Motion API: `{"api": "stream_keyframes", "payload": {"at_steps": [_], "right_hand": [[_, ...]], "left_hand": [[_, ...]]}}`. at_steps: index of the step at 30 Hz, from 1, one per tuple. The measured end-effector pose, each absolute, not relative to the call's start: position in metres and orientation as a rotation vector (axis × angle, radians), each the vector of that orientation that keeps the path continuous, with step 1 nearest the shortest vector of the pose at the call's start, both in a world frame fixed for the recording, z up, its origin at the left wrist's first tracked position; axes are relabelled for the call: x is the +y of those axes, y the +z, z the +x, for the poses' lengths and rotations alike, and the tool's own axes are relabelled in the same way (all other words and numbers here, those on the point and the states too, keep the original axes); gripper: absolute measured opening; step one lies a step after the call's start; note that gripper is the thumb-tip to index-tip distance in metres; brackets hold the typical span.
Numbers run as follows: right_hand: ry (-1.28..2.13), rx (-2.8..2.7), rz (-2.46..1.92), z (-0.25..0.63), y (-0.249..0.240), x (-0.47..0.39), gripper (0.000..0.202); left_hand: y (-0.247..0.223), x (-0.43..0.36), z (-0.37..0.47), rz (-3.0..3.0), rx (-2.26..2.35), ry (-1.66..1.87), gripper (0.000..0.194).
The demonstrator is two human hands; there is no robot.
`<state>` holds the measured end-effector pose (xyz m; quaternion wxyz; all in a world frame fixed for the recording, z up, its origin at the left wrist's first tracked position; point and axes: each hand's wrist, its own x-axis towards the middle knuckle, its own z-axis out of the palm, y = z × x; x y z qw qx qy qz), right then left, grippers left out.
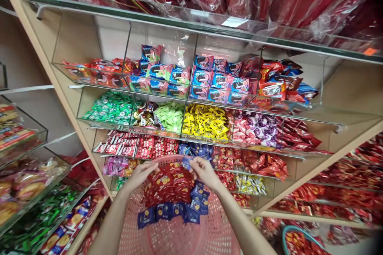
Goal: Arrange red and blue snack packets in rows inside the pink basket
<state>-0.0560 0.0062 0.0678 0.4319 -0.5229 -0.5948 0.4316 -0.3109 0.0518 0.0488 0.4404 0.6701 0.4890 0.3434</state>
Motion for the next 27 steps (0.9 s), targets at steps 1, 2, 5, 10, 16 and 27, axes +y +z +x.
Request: {"api": "stream_keyframes", "payload": {"at_steps": [1, 2, 5, 10, 16, 27], "right_hand": [[1.108, -1.505, -1.264, -0.068, 0.066, 0.005, 0.038], [1.136, -1.532, -1.226, -0.078, 0.065, 0.004, 0.037], [1.156, -1.632, -1.127, -0.102, 0.061, 0.001, 0.034], [1.132, -1.776, -1.092, -0.115, 0.050, -0.007, 0.033], [1.102, -1.745, -1.119, -0.118, 0.038, -0.008, 0.034], [1.278, -1.556, -1.115, -0.123, 0.026, -0.003, 0.039]], "left_hand": [[0.049, 0.052, -0.311, 1.673, 1.211, 0.860, 0.038], [0.049, 0.051, -0.312, 1.686, 1.195, 0.862, 0.037], [0.051, 0.049, -0.314, 1.714, 1.139, 0.857, 0.035], [0.054, 0.048, -0.319, 1.768, 1.067, 0.803, 0.032], [0.051, 0.051, -0.323, 1.790, 1.024, 0.759, 0.028], [0.053, 0.050, -0.321, 1.807, 1.066, 0.787, 0.031]]}}
